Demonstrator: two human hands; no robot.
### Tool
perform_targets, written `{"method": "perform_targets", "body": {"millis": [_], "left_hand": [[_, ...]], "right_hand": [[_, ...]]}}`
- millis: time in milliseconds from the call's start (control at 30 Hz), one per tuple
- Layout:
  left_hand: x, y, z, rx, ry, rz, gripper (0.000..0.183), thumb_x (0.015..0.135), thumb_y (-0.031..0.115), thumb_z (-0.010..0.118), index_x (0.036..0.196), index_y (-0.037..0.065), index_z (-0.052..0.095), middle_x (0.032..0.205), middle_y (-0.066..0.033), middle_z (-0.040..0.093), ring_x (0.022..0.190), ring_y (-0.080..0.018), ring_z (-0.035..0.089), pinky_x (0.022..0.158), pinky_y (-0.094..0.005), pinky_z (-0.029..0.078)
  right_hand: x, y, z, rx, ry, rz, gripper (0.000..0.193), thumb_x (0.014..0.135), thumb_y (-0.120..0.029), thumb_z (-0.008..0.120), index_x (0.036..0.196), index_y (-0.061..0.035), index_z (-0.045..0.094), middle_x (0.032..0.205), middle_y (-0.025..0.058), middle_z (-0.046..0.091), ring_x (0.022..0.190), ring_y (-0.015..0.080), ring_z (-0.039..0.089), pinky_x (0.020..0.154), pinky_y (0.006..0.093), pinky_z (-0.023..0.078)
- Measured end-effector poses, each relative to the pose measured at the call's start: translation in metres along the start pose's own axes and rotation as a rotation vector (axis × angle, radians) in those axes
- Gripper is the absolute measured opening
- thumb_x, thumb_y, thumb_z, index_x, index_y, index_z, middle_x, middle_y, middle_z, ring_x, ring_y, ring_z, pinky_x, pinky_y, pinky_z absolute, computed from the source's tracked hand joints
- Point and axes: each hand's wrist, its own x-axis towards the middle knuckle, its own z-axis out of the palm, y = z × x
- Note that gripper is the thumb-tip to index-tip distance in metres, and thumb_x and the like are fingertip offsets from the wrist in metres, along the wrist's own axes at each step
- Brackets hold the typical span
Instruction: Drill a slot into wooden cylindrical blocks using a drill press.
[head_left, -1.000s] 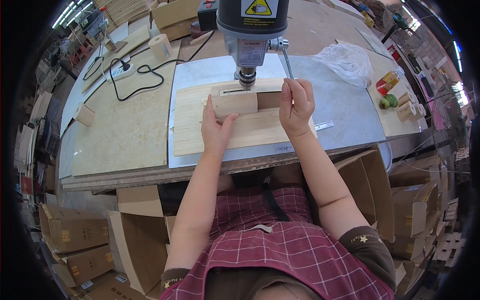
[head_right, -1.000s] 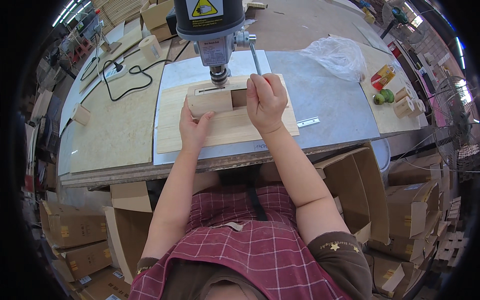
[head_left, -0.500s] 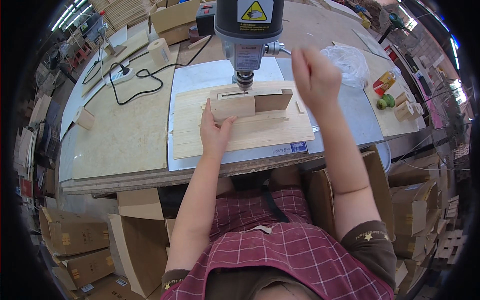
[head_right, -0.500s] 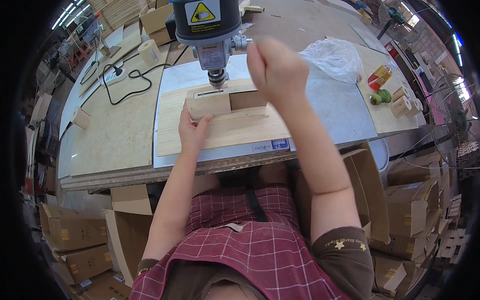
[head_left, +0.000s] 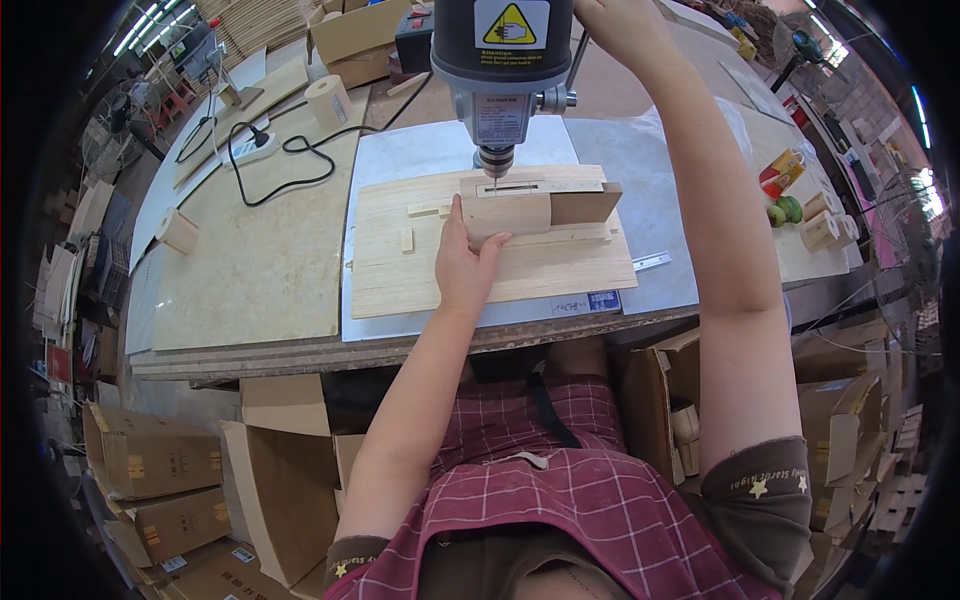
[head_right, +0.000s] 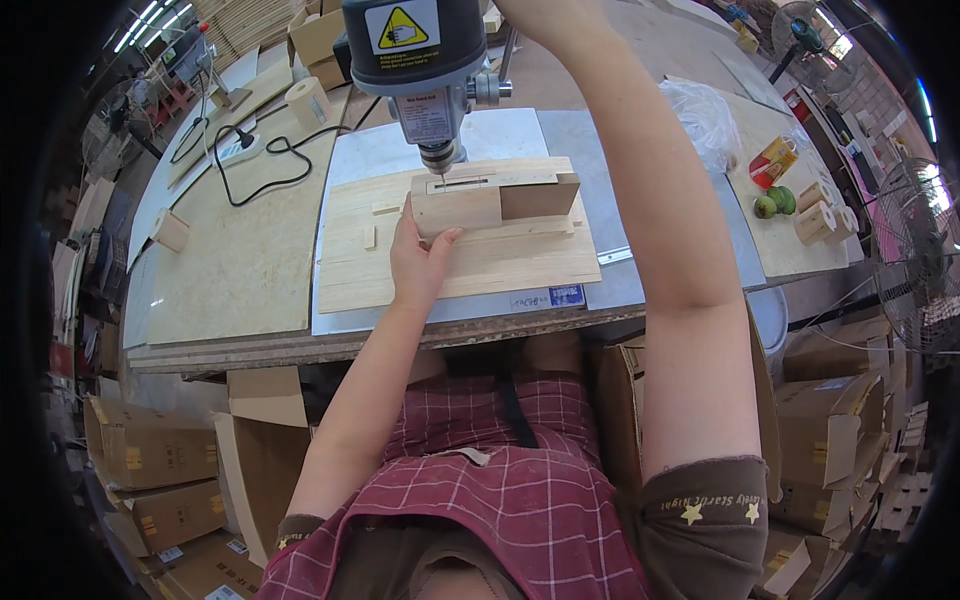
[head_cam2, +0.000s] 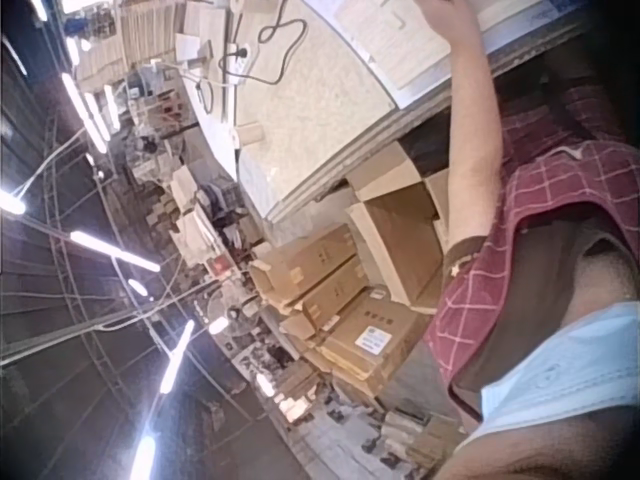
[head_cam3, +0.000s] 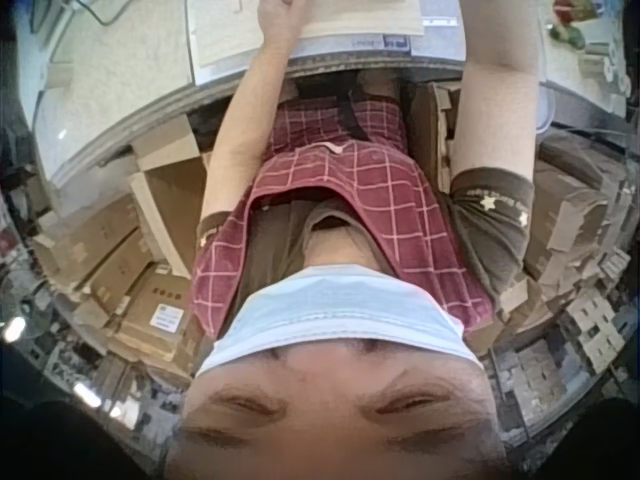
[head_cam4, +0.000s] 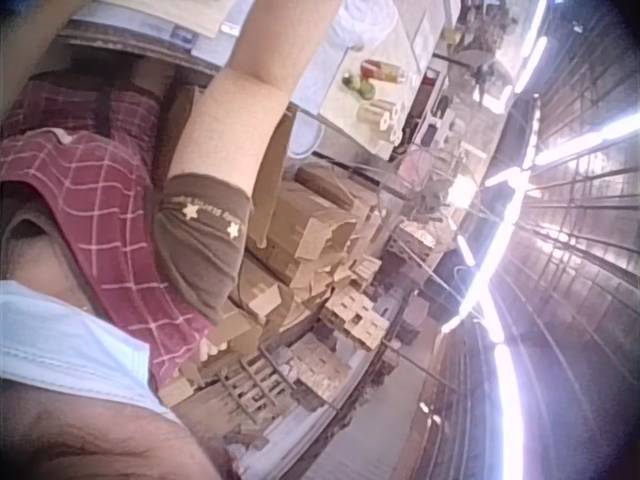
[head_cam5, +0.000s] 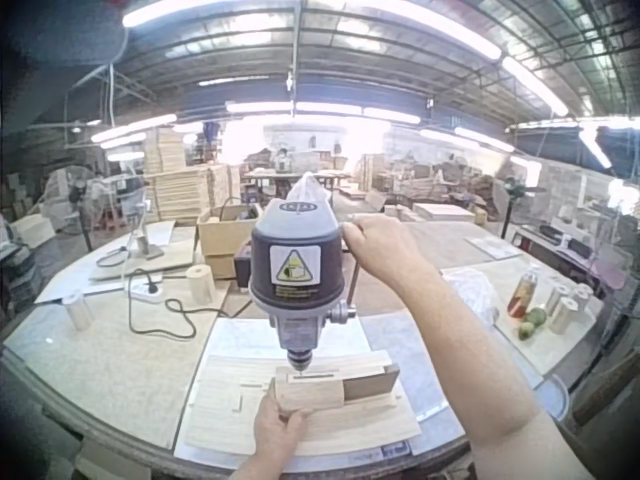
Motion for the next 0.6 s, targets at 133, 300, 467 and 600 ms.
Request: {"method": "perform_targets", "body": {"millis": [133,300,467,600], "left_hand": [[0.000,-0.004,0.003,0.019,0.006,0.017,0.078,0.069,0.024,0.072,0.130,-0.003,0.032,0.106,-0.0164,0.055,0.085,-0.0258,0.057,0.069,-0.0314,0.047],[0.000,-0.007,0.004,0.022,0.030,0.052,0.078,0.069,0.025,0.072,0.130,-0.002,0.032,0.106,-0.0158,0.054,0.086,-0.0261,0.057,0.070,-0.0318,0.048],[0.000,-0.004,0.003,0.029,0.023,0.049,0.078,0.069,0.025,0.072,0.130,-0.002,0.032,0.106,-0.0156,0.054,0.088,-0.0261,0.057,0.071,-0.0317,0.048],[0.000,-0.006,0.004,0.028,0.032,0.053,0.078,0.069,0.026,0.072,0.130,-0.001,0.033,0.105,-0.0154,0.054,0.087,-0.0262,0.057,0.071,-0.0317,0.048]], "right_hand": [[-0.008,-0.002,-0.004,0.030,0.069,-0.015,0.033,0.083,-0.028,0.041,0.076,-0.0019,0.059,0.080,0.0214,0.060,0.081,0.0369,0.058,0.071,0.0439,0.044],[-0.052,-0.015,-0.010,0.110,0.193,-0.019,0.028,0.085,-0.028,0.048,0.076,-0.0023,0.058,0.067,0.0172,0.054,0.063,0.0303,0.052,0.058,0.0375,0.041],[-0.093,-0.027,-0.003,0.131,0.344,-0.064,0.018,0.080,-0.019,0.057,0.067,-0.0060,0.056,0.057,0.0112,0.055,0.051,0.0302,0.053,0.047,0.0348,0.041],[-0.119,-0.033,0.002,0.214,0.307,-0.007,0.016,0.080,-0.017,0.058,0.068,-0.0056,0.056,0.058,0.0107,0.054,0.051,0.0277,0.053,0.047,0.0334,0.041]]}}
